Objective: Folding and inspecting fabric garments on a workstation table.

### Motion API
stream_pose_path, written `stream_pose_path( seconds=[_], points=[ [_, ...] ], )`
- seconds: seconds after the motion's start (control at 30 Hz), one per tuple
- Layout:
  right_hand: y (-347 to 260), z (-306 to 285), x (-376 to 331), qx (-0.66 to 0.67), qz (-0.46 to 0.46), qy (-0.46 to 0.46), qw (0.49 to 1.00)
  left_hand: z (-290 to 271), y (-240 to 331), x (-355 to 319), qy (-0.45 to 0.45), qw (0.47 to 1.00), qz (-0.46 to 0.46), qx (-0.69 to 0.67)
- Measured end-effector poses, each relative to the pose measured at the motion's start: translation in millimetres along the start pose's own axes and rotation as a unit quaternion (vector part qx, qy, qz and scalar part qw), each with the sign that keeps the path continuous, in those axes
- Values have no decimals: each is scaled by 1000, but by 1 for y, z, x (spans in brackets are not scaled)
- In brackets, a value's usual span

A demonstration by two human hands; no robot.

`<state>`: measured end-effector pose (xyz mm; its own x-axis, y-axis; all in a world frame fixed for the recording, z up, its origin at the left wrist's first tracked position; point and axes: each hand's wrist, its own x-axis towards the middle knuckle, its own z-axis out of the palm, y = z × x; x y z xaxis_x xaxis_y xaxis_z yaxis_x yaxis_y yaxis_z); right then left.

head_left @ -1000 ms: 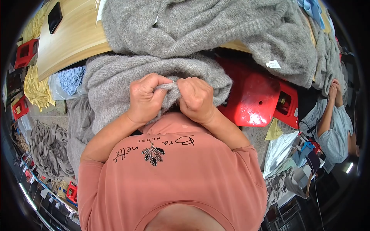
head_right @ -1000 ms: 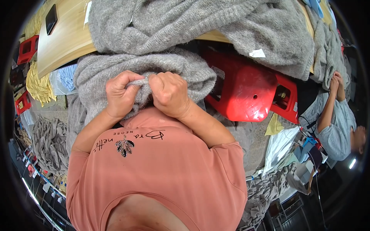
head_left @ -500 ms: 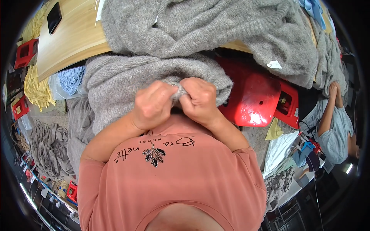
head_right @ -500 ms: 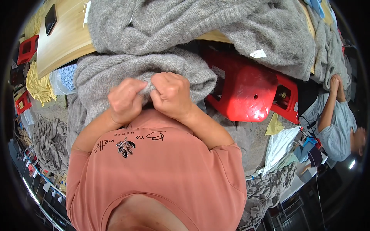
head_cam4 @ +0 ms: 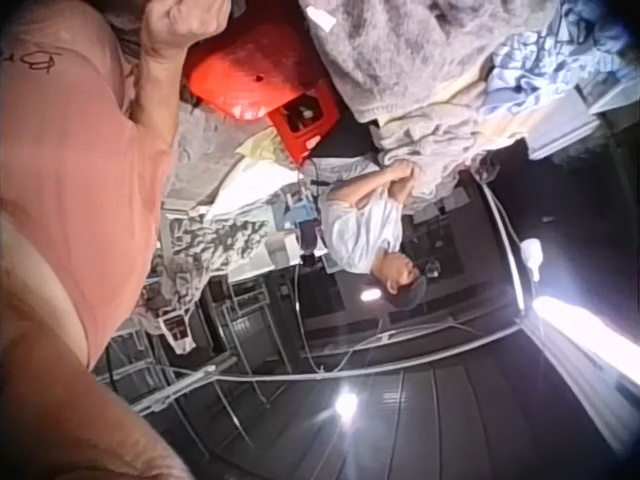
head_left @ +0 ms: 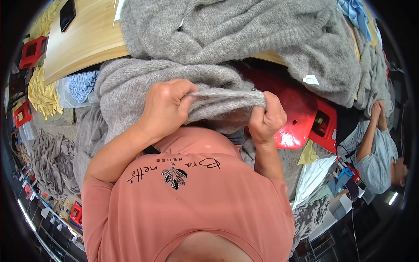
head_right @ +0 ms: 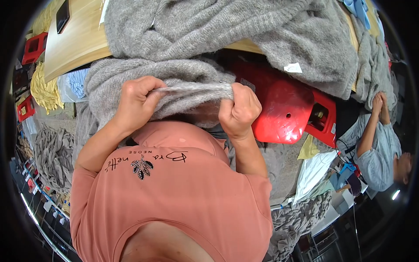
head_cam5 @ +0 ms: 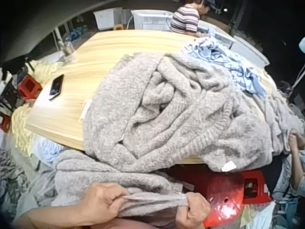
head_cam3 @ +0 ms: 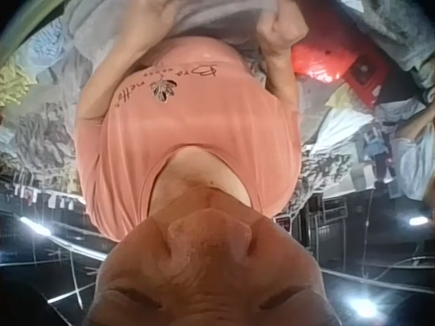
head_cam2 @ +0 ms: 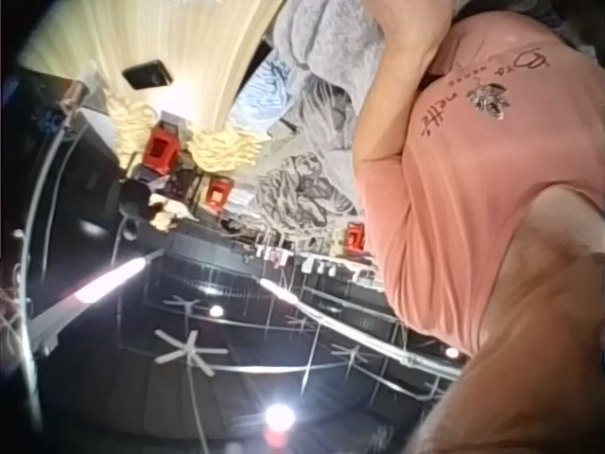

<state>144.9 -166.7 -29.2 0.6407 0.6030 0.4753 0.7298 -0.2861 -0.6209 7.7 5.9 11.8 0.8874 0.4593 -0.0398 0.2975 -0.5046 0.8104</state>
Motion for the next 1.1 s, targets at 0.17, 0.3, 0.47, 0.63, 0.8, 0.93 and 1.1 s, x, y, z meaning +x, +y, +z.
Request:
stream_pose_path(
  seconds=[0.17,0.3,0.47,0.63,0.8,0.93,1.1],
  points=[
    [-3,-4,6,-106,33,-327,939,2,0,-1,-23,992,-89,-90],
    [-42,-6,31,118,-25,-232,965,5,2,-5,-57,984,-103,-132],
    [-41,29,23,209,-49,-257,942,2,6,-6,-73,963,-165,-198],
    [-54,40,-1,151,-193,5,969,-7,-22,5,-71,961,-193,-186],
    [-46,56,-13,-24,-205,-374,904,-7,-32,18,-5,921,-234,-311],
    [-39,65,-12,-88,-220,-296,925,-5,-36,17,-24,921,-234,-310],
    [-36,71,-17,-90,-187,-370,906,-9,-37,17,-60,911,-230,-336]
  ],
)
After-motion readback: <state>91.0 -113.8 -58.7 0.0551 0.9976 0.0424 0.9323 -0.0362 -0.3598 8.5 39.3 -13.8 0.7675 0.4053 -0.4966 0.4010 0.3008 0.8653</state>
